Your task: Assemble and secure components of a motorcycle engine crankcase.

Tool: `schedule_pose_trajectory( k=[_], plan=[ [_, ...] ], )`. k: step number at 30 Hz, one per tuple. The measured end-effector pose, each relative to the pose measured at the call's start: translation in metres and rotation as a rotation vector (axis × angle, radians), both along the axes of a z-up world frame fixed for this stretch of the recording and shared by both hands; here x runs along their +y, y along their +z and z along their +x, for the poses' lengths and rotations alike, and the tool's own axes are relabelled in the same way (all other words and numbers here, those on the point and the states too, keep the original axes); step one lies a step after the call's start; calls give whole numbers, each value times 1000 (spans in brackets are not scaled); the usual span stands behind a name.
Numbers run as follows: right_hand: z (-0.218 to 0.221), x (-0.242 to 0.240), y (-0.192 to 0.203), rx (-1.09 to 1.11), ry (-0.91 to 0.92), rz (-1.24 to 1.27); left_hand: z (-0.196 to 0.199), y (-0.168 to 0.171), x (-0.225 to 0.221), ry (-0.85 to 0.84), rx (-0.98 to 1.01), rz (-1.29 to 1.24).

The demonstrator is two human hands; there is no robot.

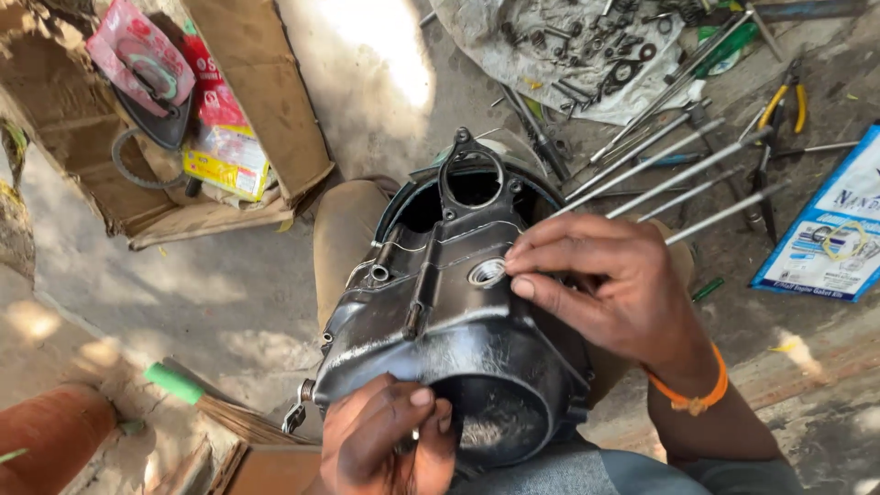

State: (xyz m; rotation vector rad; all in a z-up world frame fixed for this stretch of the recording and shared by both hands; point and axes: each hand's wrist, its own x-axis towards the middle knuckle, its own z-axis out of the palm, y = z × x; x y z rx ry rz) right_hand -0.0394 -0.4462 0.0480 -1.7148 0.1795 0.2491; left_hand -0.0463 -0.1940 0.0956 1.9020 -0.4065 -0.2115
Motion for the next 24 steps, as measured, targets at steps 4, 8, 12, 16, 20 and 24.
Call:
schedule_pose_trajectory(
  k=[4,8,12,16,20,24],
  plan=[
    [-1,-3,2,-93,31,-79,3,-2,-2,-42,-138,31],
    [-21,-4,3,-111,-46,-86,-1,5,1,-65,-28,14],
    [-94,-30,-31,-133,-501,130,-2,7,-1,-23,-13,54],
    [-130,-52,-8,-430,-886,154,-4,8,-3,24,35,71],
    [-139,-2,-12,-487,-1000,300,1,12,-5,15,57,79],
    [-100,55,-23,-273,-803,268,8,19,-6,-102,-83,172]
  ],
)
